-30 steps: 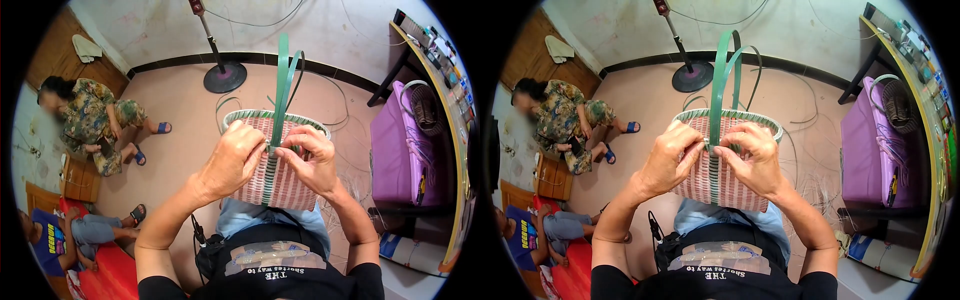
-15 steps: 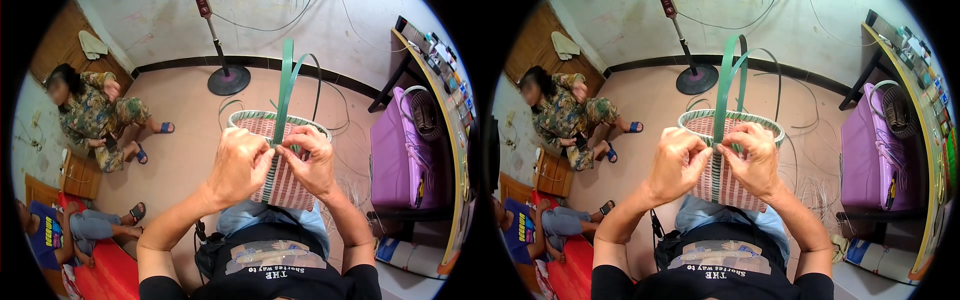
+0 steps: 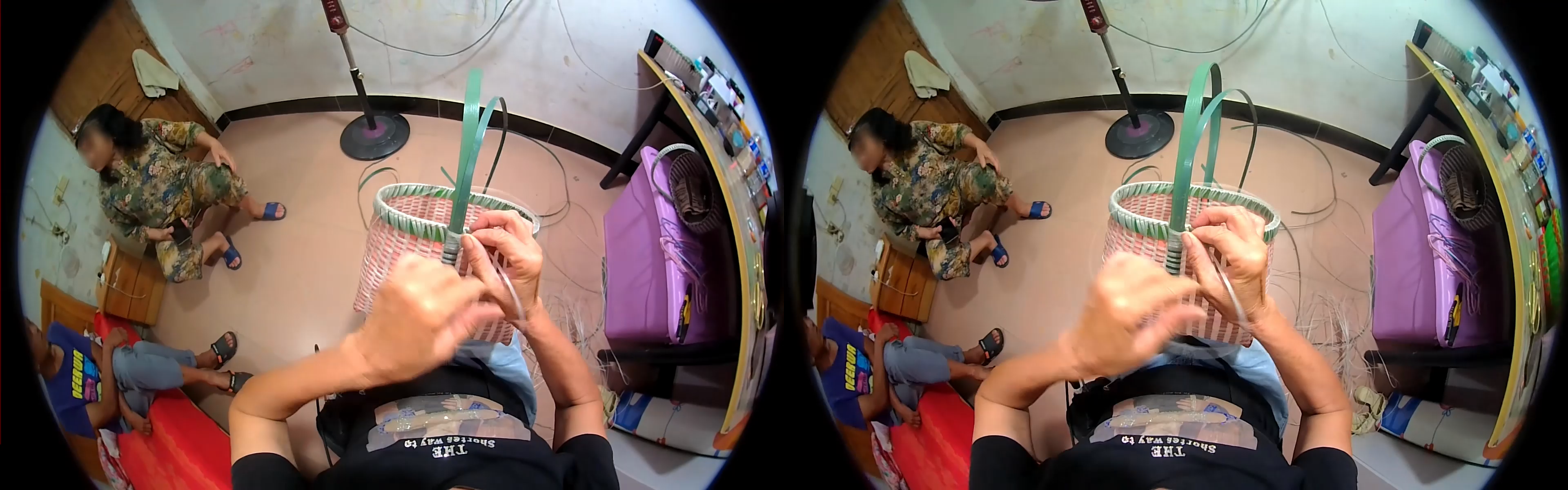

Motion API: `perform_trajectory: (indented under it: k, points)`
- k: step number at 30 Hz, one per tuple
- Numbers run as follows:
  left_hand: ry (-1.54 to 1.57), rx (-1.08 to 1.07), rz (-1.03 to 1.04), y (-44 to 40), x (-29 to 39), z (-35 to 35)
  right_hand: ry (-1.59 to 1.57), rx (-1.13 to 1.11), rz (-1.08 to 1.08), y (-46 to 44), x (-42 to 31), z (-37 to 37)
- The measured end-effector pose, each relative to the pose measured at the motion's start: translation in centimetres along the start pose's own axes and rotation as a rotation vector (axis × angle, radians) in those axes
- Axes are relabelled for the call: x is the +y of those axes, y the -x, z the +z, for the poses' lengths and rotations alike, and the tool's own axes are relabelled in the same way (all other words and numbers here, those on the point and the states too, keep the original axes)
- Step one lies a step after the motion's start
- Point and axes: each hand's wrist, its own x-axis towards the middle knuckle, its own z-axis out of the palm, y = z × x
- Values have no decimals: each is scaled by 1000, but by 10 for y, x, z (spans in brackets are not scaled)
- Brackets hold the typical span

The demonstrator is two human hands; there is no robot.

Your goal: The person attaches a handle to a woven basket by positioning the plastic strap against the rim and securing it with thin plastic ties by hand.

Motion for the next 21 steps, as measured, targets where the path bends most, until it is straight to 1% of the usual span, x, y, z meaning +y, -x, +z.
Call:
perform_trajectory:
  k: [1, 4, 8, 11, 12, 14, 16, 19, 21]
  points:
    - [-31, 40, 13, -4, -12, -7, -28, -9, 16, 0, 1, -2]
    - [-22, 136, -58, -15, -63, -11, -52, -26, 56, 0, -2, -5]
    - [456, -36, -205, -26, -79, 8, -59, -35, 66, -2, -2, -7]
    - [661, -233, -465, -35, -78, 10, -83, -32, 84, -2, -2, -8]
    - [758, -165, -423, -36, -77, 14, -104, -38, 108, -2, -2, -9]
    - [786, -171, -425, -37, -80, 14, -147, -47, 156, -2, -1, -10]
    - [840, -154, -415, -38, -89, 16, -146, -45, 144, -2, 3, -10]
    - [839, -193, -486, -36, -93, 13, -158, -48, 150, -3, 4, -11]
    - [850, -200, -481, -37, -91, 11, -158, -55, 157, -4, 3, -12]
